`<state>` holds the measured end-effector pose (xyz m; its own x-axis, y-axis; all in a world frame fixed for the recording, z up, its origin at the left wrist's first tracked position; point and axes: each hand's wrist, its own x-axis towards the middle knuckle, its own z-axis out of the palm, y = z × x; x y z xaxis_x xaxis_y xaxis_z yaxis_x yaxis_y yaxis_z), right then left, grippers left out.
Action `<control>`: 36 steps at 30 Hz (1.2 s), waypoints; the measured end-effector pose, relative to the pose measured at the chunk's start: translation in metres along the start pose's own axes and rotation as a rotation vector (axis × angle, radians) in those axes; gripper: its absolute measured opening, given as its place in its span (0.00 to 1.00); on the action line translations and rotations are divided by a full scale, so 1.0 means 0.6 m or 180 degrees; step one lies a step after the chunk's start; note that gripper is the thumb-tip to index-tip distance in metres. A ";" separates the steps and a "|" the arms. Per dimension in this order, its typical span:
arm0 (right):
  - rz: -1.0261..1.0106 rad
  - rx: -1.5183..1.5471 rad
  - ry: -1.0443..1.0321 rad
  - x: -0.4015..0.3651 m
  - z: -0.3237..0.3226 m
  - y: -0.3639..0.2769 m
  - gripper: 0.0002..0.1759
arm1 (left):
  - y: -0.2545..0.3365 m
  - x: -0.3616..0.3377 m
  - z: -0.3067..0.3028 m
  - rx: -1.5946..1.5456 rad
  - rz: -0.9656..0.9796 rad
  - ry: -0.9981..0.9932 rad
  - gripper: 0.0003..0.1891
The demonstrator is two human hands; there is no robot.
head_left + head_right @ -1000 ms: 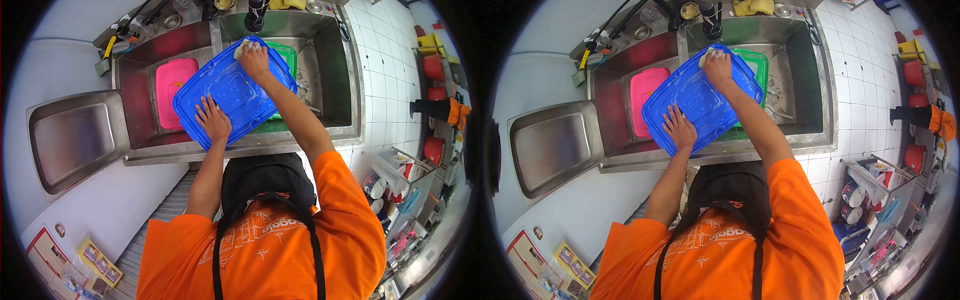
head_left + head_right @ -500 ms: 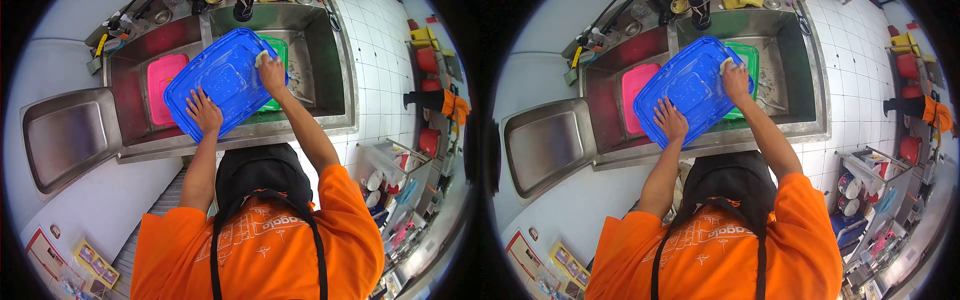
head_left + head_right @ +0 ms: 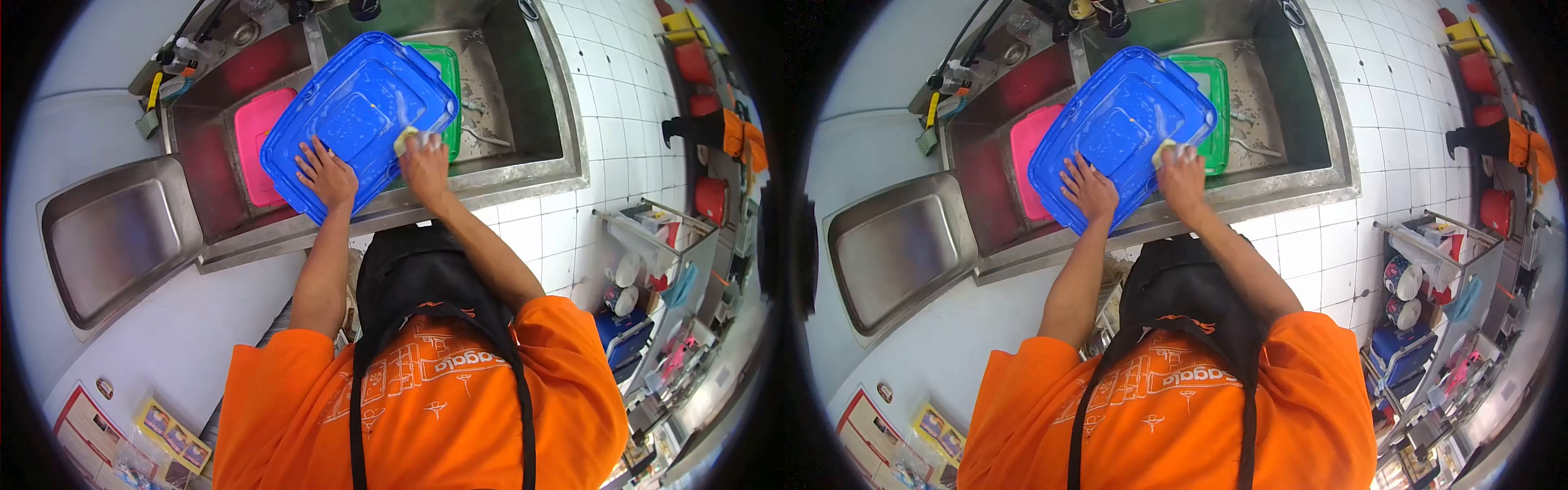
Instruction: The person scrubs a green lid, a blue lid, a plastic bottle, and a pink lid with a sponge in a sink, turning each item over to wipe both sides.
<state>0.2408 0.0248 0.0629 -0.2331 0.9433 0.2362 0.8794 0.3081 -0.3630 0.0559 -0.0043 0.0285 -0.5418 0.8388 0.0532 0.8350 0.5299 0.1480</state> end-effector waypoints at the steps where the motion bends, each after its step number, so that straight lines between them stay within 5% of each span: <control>1: 0.0019 -0.0019 -0.0010 -0.004 -0.002 -0.007 0.14 | 0.000 0.001 0.000 -0.0017 0.0002 0.0014 0.29; 4: -0.0359 -0.0011 -0.0656 -0.008 -0.017 -0.006 0.15 | -0.003 -0.003 0.001 -0.0039 0.0016 0.0033 0.28; 15: -0.0926 -0.0465 -0.0582 0.096 -0.038 0.136 0.14 | -0.001 0.000 0.008 -0.0009 -0.0077 0.0139 0.28; 21: -0.0866 -0.0017 -0.0103 0.064 -0.022 0.089 0.10 | -0.003 0.000 0.006 -0.0104 -0.0145 0.0101 0.29; 30: -0.0198 0.0788 -0.0618 0.001 -0.005 -0.017 0.11 | -0.001 0.001 0.005 -0.0100 -0.0093 0.0173 0.29; 32: -0.0918 0.0884 -0.0320 -0.022 0.004 -0.054 0.10 | 0.000 0.003 0.006 -0.0102 -0.0097 0.0190 0.29; 36: -0.1257 0.0493 -0.0715 -0.046 0.010 -0.056 0.11 | -0.001 0.003 0.004 -0.0039 -0.0120 0.0189 0.28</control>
<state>0.2149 -0.0107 0.0630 -0.6357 0.7485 0.1887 0.6373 0.6469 -0.4189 0.0548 -0.0029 0.0261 -0.5780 0.8092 0.1058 0.8128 0.5592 0.1632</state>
